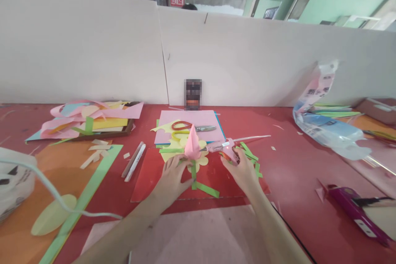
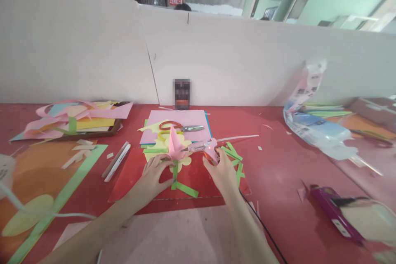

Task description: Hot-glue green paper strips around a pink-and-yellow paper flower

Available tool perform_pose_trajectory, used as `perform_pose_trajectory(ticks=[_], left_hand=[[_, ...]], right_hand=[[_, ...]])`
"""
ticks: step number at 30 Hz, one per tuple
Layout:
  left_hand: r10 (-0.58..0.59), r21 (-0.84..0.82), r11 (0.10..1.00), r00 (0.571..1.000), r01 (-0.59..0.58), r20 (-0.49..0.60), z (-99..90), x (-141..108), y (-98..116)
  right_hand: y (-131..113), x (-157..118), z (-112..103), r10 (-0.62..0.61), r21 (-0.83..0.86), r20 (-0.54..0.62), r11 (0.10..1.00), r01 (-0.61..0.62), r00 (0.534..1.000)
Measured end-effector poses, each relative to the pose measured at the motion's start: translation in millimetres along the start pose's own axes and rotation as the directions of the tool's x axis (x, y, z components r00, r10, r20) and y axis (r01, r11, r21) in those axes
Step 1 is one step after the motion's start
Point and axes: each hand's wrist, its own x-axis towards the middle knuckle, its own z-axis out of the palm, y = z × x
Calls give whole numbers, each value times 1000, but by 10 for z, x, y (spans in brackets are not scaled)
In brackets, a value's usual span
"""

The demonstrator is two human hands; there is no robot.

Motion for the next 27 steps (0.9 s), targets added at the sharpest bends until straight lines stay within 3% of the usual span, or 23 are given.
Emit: perform_pose_trajectory(ticks=[27], left_hand=[[-57, -26, 998, 997, 58, 46, 36, 8, -30]], right_hand=[[-11, 3, -4, 39, 6, 25, 999, -39, 999]])
